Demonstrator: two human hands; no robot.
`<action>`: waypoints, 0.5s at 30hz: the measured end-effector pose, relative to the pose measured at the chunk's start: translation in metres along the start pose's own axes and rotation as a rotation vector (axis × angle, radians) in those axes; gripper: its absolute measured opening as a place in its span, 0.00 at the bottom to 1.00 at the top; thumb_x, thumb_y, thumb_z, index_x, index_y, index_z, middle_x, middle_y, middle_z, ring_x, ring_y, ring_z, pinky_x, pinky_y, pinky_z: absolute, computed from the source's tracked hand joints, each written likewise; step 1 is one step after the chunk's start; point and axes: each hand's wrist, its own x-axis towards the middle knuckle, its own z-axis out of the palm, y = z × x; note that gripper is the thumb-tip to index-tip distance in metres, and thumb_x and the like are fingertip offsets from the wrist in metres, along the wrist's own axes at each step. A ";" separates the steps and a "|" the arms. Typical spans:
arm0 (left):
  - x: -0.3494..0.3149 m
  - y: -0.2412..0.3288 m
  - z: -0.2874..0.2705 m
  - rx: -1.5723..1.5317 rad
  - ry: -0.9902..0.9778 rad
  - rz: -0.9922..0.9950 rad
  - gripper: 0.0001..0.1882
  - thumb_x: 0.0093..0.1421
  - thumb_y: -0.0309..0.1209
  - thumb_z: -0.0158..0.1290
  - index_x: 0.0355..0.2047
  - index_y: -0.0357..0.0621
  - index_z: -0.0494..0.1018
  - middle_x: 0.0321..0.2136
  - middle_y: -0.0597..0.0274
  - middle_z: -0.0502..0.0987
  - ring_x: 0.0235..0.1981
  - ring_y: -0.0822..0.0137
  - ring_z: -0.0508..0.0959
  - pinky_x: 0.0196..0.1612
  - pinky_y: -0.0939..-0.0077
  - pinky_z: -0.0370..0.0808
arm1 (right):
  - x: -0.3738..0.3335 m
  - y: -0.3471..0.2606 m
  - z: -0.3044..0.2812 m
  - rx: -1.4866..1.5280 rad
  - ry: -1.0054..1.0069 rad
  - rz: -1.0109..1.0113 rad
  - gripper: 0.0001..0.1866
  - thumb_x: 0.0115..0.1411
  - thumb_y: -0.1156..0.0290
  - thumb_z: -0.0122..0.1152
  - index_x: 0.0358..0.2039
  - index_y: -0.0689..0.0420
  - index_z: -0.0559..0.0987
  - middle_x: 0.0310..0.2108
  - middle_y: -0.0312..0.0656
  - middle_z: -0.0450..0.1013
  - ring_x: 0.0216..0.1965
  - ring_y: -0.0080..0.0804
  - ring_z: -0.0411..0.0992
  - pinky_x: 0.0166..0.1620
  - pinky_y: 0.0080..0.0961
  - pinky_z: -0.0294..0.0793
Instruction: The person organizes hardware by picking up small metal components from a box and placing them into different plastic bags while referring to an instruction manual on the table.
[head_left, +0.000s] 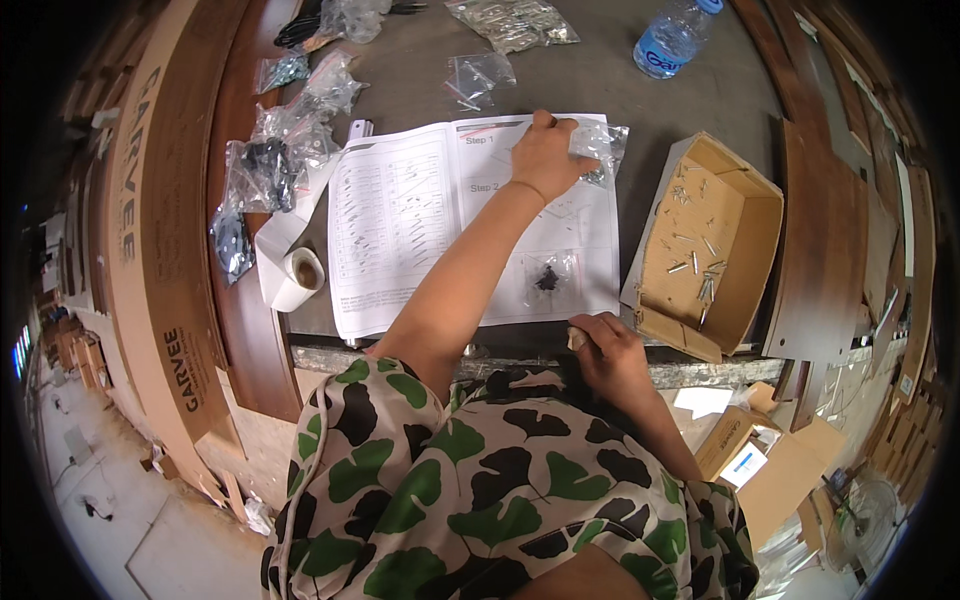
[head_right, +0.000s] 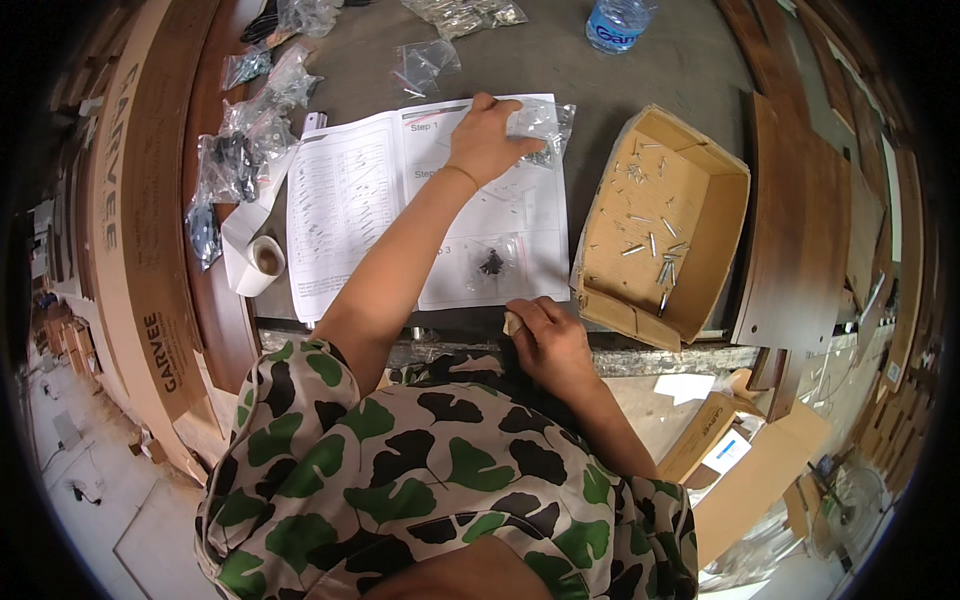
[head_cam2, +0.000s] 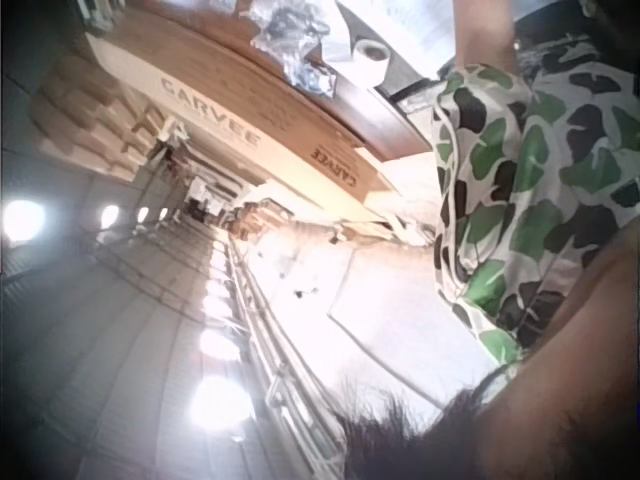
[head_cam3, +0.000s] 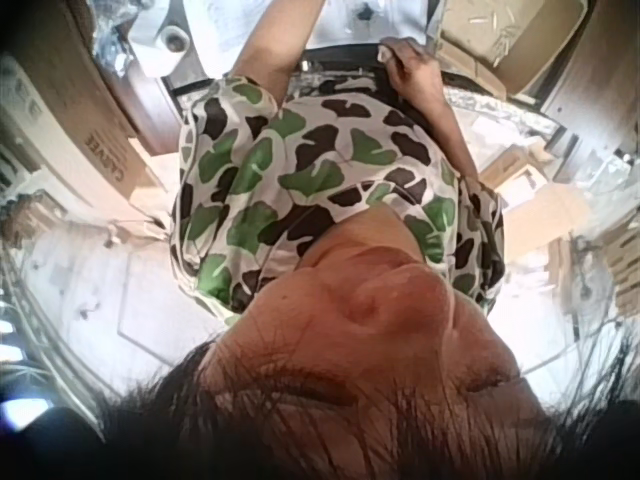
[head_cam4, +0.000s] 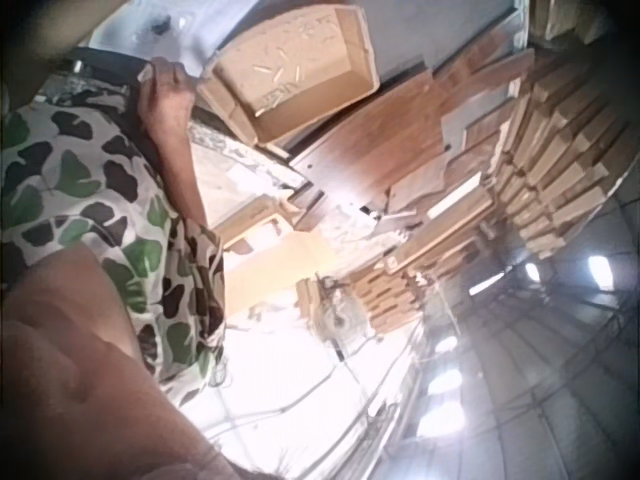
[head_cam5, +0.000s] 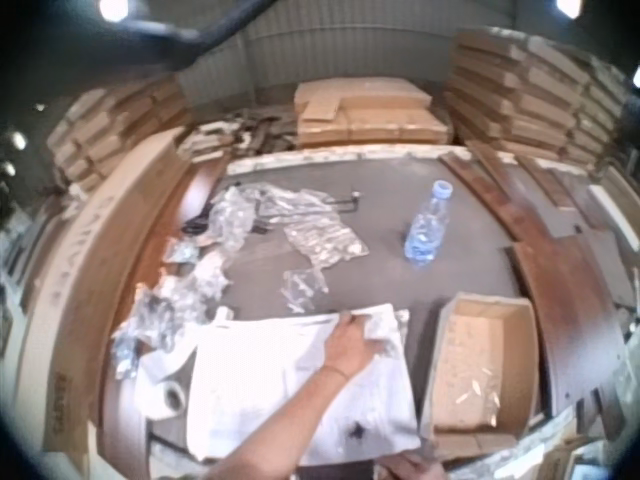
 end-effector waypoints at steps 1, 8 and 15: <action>-0.006 -0.007 0.006 -0.040 0.098 0.059 0.32 0.44 0.45 0.65 0.47 0.43 0.73 0.42 0.54 0.70 0.43 0.59 0.76 0.44 0.66 0.74 | 0.000 0.001 -0.004 0.018 0.012 -0.025 0.11 0.54 0.77 0.59 0.40 0.59 0.76 0.32 0.47 0.74 0.30 0.45 0.74 0.34 0.32 0.75; -0.091 -0.012 -0.009 -0.280 0.341 0.136 0.14 0.50 0.28 0.62 0.38 0.41 0.76 0.37 0.53 0.74 0.32 0.60 0.75 0.35 0.70 0.74 | 0.012 0.029 -0.073 0.219 0.395 0.188 0.09 0.60 0.74 0.59 0.40 0.62 0.78 0.33 0.35 0.74 0.33 0.19 0.70 0.38 0.16 0.69; -0.038 -0.068 -0.060 -0.102 0.546 0.032 0.04 0.48 0.20 0.58 0.26 0.41 0.75 0.29 0.56 0.75 0.33 0.57 0.75 0.35 0.67 0.74 | 0.024 0.044 -0.087 0.281 0.345 0.264 0.12 0.61 0.69 0.59 0.41 0.63 0.77 0.29 0.30 0.71 0.29 0.15 0.64 0.33 0.13 0.63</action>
